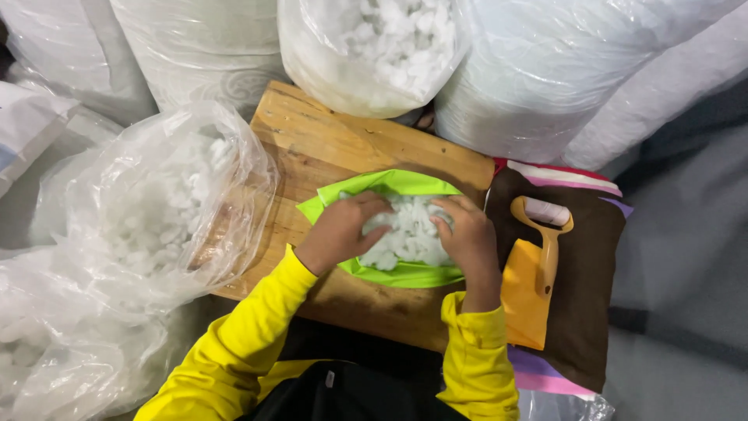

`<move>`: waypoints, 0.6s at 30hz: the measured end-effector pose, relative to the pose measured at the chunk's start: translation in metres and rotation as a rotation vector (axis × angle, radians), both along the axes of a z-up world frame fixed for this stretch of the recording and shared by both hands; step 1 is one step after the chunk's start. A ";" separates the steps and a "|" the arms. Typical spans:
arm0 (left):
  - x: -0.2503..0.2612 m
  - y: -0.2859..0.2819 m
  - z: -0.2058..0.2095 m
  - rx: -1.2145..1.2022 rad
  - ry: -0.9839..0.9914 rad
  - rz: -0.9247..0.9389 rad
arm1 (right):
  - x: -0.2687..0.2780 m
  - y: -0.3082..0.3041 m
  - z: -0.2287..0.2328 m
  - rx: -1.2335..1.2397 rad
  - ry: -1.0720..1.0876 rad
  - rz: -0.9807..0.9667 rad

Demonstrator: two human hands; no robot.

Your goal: Preparing a green pillowcase by lint-rolling the fabric and then stuffing it with white fiberfill material.

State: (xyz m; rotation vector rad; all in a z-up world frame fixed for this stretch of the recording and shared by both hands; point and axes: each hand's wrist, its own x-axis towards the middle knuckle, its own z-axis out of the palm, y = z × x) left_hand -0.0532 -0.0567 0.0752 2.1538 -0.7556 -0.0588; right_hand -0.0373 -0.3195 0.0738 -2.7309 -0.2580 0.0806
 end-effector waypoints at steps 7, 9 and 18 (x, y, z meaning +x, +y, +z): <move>-0.008 -0.049 -0.099 0.477 -0.308 0.292 | -0.022 0.046 -0.076 -0.093 -0.220 0.307; -0.008 -0.053 -0.104 0.624 -0.267 0.304 | -0.021 0.035 -0.083 -0.117 -0.191 0.315; -0.016 -0.018 -0.023 0.339 -0.223 0.253 | -0.059 -0.002 -0.001 0.058 -0.282 0.104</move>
